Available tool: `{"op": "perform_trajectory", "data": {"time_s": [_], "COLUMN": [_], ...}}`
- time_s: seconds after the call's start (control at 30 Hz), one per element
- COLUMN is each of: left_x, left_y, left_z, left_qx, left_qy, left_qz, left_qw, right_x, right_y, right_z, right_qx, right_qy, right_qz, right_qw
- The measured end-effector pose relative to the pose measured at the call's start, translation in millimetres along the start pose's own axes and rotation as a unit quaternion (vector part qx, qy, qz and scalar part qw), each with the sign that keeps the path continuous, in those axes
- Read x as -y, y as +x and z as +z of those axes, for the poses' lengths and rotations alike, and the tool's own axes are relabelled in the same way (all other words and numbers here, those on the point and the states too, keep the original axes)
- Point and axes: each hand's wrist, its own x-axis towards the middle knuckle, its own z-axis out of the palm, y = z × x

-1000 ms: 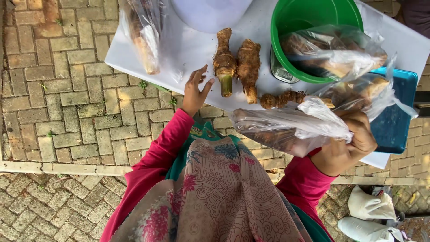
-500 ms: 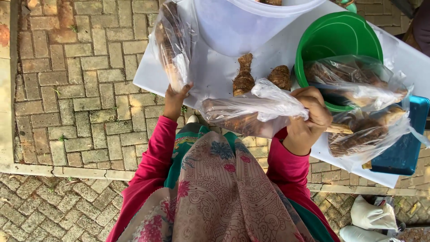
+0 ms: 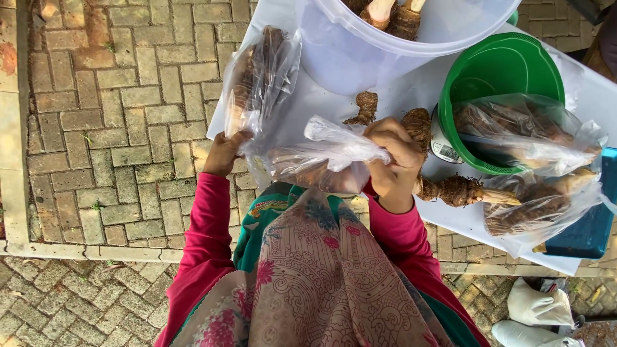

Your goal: Weighing large taro roots on a digital scale and placing them into individual plastic bags.

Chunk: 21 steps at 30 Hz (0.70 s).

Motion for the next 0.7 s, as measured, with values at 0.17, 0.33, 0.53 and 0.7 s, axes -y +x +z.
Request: {"op": "perform_trajectory", "data": {"time_s": [0.17,0.33,0.53,0.7], "left_x": [3,43,50,65], "left_y": [-1,21,16,13], "left_z": [-12,-31,-31,-33], "left_qx": [0.013,0.036,0.002,0.027], "left_qy": [-0.029,-0.073,-0.169,-0.309], "left_qz": [-0.001,0.051,-0.005,-0.014], "left_qw": [0.999,0.995,0.986,0.951], "right_x": [-27,-33,-10,-3], "right_y": [5,9,9,11], "right_z": [21,38,70,80], "right_qx": [0.015,-0.010,-0.056,-0.054], "right_qy": [0.028,0.058,0.050,0.076], "right_qz": [-0.027,0.020,0.038,0.040], "right_qw": [0.999,0.998,0.996,0.995]}}
